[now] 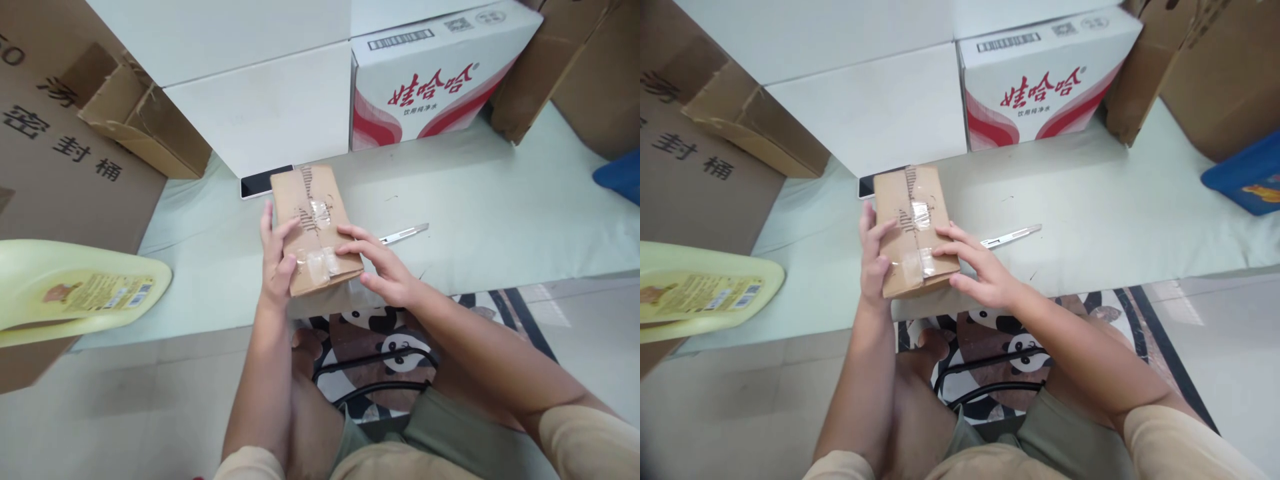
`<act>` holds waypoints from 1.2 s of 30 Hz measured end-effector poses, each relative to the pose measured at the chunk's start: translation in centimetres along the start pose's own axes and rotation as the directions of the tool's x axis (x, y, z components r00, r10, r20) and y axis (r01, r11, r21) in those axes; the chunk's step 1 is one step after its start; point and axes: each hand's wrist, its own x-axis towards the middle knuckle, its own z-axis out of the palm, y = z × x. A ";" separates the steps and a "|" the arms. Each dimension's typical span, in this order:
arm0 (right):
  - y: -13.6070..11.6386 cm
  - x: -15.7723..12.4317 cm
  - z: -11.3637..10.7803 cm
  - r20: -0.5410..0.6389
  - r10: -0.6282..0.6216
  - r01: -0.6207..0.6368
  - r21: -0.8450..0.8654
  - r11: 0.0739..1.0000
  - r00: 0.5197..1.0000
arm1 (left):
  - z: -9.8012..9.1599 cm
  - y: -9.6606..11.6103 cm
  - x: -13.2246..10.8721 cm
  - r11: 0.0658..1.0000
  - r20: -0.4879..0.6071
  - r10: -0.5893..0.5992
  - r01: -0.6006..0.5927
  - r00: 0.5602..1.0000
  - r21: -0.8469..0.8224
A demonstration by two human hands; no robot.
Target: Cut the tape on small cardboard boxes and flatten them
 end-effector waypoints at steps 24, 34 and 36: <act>0.1 1.2 -2.2 -0.198 0.747 -0.655 -0.651 0.383 0.634 | 0.2 0.1 0.3 0.995 -0.100 0.052 -0.043 0.994 0.088; 1.1 1.1 -2.7 -0.571 0.322 -0.369 0.036 0.929 0.755 | 2.5 0.8 -0.8 0.987 -0.119 0.077 -0.058 0.990 0.153; 0.5 1.4 -2.5 -0.609 0.201 -0.210 0.057 0.976 0.768 | 2.8 0.9 -1.0 0.984 -0.118 0.086 -0.066 0.989 0.164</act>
